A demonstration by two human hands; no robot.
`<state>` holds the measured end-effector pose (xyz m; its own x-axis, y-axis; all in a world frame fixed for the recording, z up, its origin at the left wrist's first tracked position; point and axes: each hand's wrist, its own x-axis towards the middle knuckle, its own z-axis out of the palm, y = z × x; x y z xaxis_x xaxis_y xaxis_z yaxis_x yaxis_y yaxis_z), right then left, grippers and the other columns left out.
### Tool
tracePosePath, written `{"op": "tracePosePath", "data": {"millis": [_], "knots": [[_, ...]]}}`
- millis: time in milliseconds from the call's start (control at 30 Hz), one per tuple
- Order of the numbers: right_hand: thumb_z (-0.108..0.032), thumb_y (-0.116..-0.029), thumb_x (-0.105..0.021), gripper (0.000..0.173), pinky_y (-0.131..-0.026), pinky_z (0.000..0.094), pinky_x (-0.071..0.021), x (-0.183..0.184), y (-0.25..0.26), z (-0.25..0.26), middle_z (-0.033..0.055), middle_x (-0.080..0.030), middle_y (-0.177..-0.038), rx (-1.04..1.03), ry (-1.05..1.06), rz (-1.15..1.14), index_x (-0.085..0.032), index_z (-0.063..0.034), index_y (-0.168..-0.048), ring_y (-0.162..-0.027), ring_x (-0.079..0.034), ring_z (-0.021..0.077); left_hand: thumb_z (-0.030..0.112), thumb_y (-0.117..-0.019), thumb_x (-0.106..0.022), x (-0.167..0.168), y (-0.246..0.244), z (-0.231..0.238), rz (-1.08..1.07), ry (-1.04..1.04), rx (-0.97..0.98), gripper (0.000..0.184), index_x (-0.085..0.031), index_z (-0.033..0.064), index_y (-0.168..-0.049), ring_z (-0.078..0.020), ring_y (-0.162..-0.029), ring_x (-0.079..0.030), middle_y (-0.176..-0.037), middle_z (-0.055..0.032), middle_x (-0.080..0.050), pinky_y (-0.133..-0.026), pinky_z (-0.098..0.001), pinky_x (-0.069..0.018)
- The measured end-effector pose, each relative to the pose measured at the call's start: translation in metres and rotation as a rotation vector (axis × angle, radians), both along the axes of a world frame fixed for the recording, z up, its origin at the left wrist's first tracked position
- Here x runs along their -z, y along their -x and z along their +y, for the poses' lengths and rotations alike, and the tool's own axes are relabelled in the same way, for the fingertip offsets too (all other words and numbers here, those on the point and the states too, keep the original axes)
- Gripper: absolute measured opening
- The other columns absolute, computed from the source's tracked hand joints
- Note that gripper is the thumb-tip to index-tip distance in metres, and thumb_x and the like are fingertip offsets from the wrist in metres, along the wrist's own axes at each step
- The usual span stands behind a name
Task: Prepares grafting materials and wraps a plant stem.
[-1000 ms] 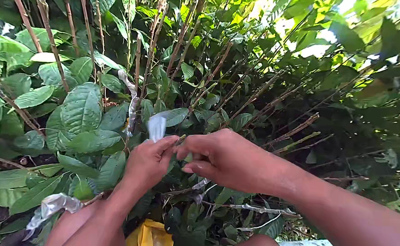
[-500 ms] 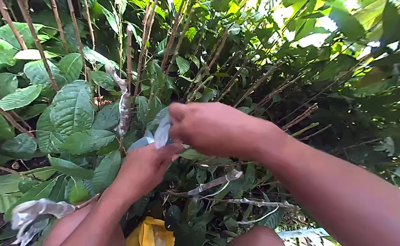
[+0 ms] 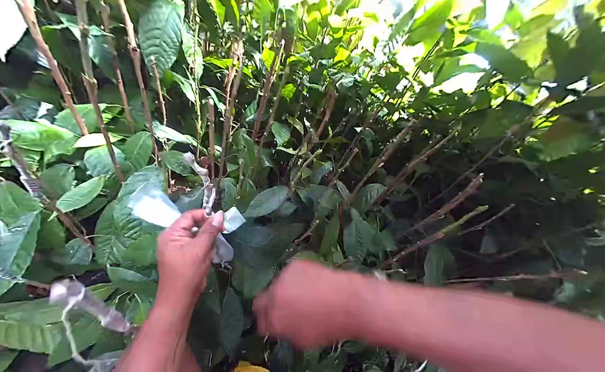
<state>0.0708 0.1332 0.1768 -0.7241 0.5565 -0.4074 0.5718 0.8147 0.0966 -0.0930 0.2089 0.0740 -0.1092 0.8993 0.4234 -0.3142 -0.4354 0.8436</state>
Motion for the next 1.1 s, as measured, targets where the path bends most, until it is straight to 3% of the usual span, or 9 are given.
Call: {"op": "tracePosePath", "data": {"millis": [67,133,267,433,600,700,867,967,1100], "knots": [[-0.004,-0.0956,-0.064,0.01,-0.064,0.0532,-0.0564,-0.004,0.022,-0.026,0.013,-0.07,-0.1,-0.038,0.072,0.111,-0.074,-0.0058,-0.097,-0.082,-0.069,0.0328,0.01,-0.0971,-0.063,0.001,-0.006,0.004,0.034,-0.036,0.005,0.004,-0.067,0.0091,-0.097,0.0026,-0.056,-0.057,-0.079,0.0082,-0.07,-0.05,-0.0137,-0.0459],[-0.015,-0.1016,-0.059,0.017,-0.068,0.0532,-0.0574,-0.037,0.028,-0.017,0.0128,-0.071,-0.097,0.154,-0.046,0.3,-0.072,-0.0042,-0.1,-0.084,-0.071,0.0312,0.012,-0.0968,-0.065,0.005,-0.014,0.001,0.084,-0.128,0.047,0.006,-0.07,0.0087,-0.099,0.0033,-0.064,-0.061,-0.082,0.0102,-0.07,-0.058,-0.0146,-0.052],[-0.057,-0.0976,-0.063,0.059,-0.08,0.0457,-0.057,-0.069,0.017,0.033,0.0078,-0.069,-0.102,0.656,-0.111,0.372,-0.062,-0.0086,-0.131,-0.089,-0.068,0.0207,0.017,-0.0948,-0.068,0.014,-0.023,-0.009,0.169,-0.243,0.102,0.01,-0.074,0.0098,-0.098,0.0047,-0.065,-0.06,-0.085,0.0104,-0.071,-0.058,-0.0155,-0.0527],[-0.022,-0.1018,-0.066,0.021,-0.057,0.0245,-0.049,-0.057,-0.001,0.056,0.0025,-0.064,-0.071,0.601,0.146,0.458,-0.073,-0.0042,-0.093,-0.059,-0.057,0.0064,0.022,-0.0952,-0.072,0.018,-0.026,-0.017,0.233,-0.303,0.246,0.015,-0.075,0.0075,-0.098,0.0031,-0.063,-0.06,-0.086,0.0066,-0.072,-0.056,-0.0145,-0.0516],[-0.035,-0.1055,-0.059,0.032,-0.066,0.0267,-0.0591,-0.05,-0.011,0.049,0.0063,-0.07,-0.088,0.731,0.272,0.586,-0.068,-0.0041,-0.111,-0.072,-0.069,0.0098,0.018,-0.0954,-0.071,0.015,-0.02,-0.017,0.158,-0.261,0.214,0.011,-0.074,0.0076,-0.097,0.002,-0.06,-0.061,-0.085,0.0069,-0.071,-0.053,-0.015,-0.0531],[-0.032,-0.103,-0.064,0.028,-0.062,0.0187,-0.0488,-0.04,-0.012,0.041,-0.0005,-0.066,-0.082,0.609,0.207,0.493,-0.071,-0.0055,-0.11,-0.065,-0.057,0.0,0.013,-0.0944,-0.07,0.014,-0.017,-0.016,0.099,-0.204,0.208,0.006,-0.073,0.008,-0.096,0.0008,-0.06,-0.062,-0.086,0.0069,-0.071,-0.053,-0.0161,-0.0552],[-0.019,-0.1045,-0.058,0.021,-0.072,0.0291,-0.0499,-0.037,-0.014,0.036,0.0056,-0.065,-0.091,0.49,0.032,0.409,-0.074,-0.0056,-0.102,-0.08,-0.059,0.011,0.013,-0.0943,-0.072,0.013,-0.014,-0.011,0.01,-0.169,0.301,0.009,-0.072,0.0079,-0.102,-0.0051,-0.065,-0.068,-0.092,0.0025,-0.074,-0.057,-0.0206,-0.0592],[-0.018,-0.1059,-0.051,0.024,-0.08,0.0464,-0.0536,-0.031,-0.011,0.039,0.0124,-0.064,-0.103,0.4,-0.064,0.193,-0.07,-0.0042,-0.108,-0.094,-0.065,0.0264,0.009,-0.0955,-0.069,0.013,-0.017,-0.014,0.006,-0.161,0.362,0.021,-0.07,0.0043,-0.116,-0.004,-0.065,-0.065,-0.091,0.0031,-0.072,-0.056,-0.018,-0.0556],[-0.007,-0.1035,-0.048,0.022,-0.08,0.057,-0.0524,-0.026,0.0,0.03,0.0196,-0.066,-0.113,0.238,-0.14,-0.04,-0.066,0.0006,-0.114,-0.099,-0.067,0.0388,0.006,-0.096,-0.066,0.01,-0.023,-0.014,-0.116,-0.086,0.321,0.01,-0.071,0.0041,-0.105,-0.0014,-0.059,-0.06,-0.084,0.0014,-0.071,-0.051,-0.0145,-0.0494]]}}
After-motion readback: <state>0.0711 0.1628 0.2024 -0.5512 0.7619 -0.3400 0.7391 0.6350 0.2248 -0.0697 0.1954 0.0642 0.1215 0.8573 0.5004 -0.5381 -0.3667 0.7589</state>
